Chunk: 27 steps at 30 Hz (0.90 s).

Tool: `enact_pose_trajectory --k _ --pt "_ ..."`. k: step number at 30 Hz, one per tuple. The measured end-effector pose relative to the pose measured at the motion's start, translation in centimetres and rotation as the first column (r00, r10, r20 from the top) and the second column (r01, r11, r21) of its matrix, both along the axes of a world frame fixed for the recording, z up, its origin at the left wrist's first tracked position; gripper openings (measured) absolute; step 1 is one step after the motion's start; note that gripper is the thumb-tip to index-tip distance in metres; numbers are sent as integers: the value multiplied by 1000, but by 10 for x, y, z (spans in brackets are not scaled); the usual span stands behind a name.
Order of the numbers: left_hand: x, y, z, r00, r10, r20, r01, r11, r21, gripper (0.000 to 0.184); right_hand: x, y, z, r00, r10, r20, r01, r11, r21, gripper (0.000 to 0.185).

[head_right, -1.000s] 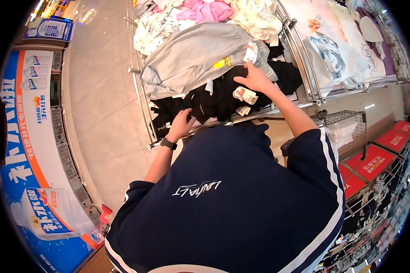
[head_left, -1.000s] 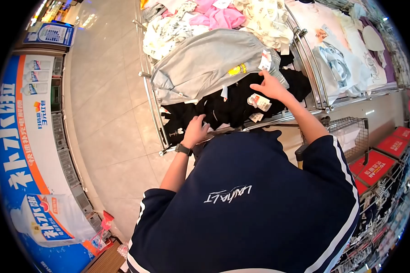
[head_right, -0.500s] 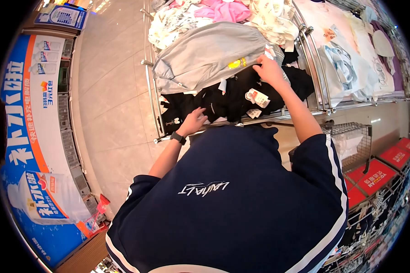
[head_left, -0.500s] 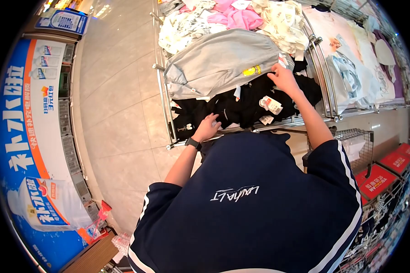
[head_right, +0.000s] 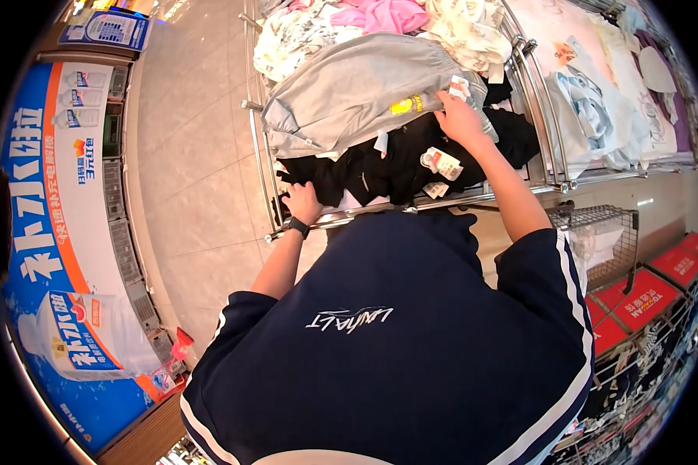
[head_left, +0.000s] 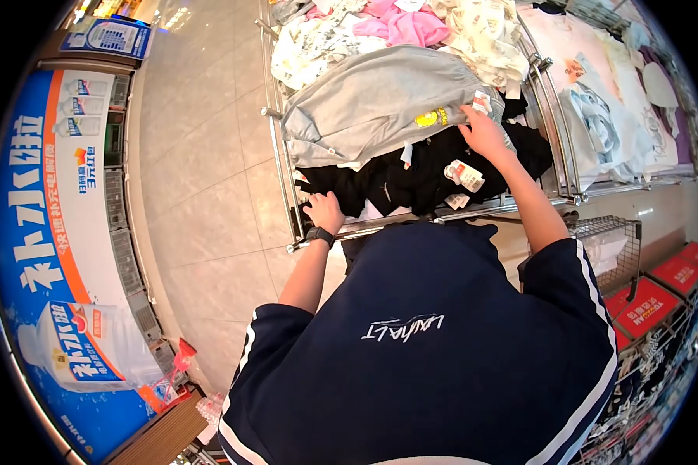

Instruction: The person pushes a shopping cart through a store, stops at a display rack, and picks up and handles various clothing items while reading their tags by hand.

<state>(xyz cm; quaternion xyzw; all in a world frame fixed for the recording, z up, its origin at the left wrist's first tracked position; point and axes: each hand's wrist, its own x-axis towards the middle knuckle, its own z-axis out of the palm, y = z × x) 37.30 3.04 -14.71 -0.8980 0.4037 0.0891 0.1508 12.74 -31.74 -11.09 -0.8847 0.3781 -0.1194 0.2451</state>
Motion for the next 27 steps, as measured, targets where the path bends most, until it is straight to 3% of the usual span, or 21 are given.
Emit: enact_pose_trajectory --k 2,4,5,6,9,12,15,17,18,19,21,22,23,24,25,26,27 --pt "8 -4 9 995 37 -95 -33 998 45 28 -2 -2 4 1000 22 10 -23 999 28 42" --pt "14 -4 25 981 29 -190 -64 982 -179 33 -3 -4 18 1000 24 -3 -24 998 65 40" --pt "20 -8 39 940 86 -329 -168 958 -231 36 -3 -3 29 1000 19 -24 -17 996 91 39" --pt "43 2 20 880 -37 -474 -157 919 -362 36 -5 0 38 999 18 -46 -13 993 117 38" --pt "36 -14 95 571 -16 -821 -593 684 -425 37 -4 2 49 990 -47 133 31 992 121 34" --pt "33 -31 137 359 -203 -911 -810 417 -412 34 7 15 69 971 -48 234 3 982 191 30" --pt "37 -45 161 120 -190 -975 -969 189 -156 33 22 45 89 936 23 353 -140 941 308 30" --pt "33 -53 178 -30 -327 -944 -988 151 -21 33 33 68 93 900 124 418 -322 835 446 36" --pt "26 -56 184 -97 -392 -915 -988 151 39 34 37 81 107 851 133 508 -448 690 568 42" --pt "20 -59 184 -98 -406 -909 -986 165 33 36 43 92 114 836 172 521 -502 622 601 49" --pt "-12 -71 190 -89 -444 -892 -989 148 26 41 48 113 135 853 4 522 -500 295 814 55" --pt "-26 -74 190 -162 -496 -853 -968 247 40 34 52 122 144 870 -92 484 -473 117 873 56" --pt "-42 -81 189 -90 -558 -825 -921 363 -145 29 56 126 155 848 -63 526 -507 193 840 54" --pt "-57 -85 192 -156 -494 -855 -901 427 -82 29 59 128 161 824 -28 565 -539 264 800 53" --pt "-71 -90 191 -75 -514 -854 -916 373 -145 31 62 126 156 854 44 518 -480 448 754 48" --pt "-80 -93 191 5 -529 -849 -925 320 -205 33 59 125 155 825 17 565 -499 491 714 39" --pt "-82 -93 191 -58 -536 -842 -936 322 -140 31 56 122 157 823 30 567 -498 518 695 34"
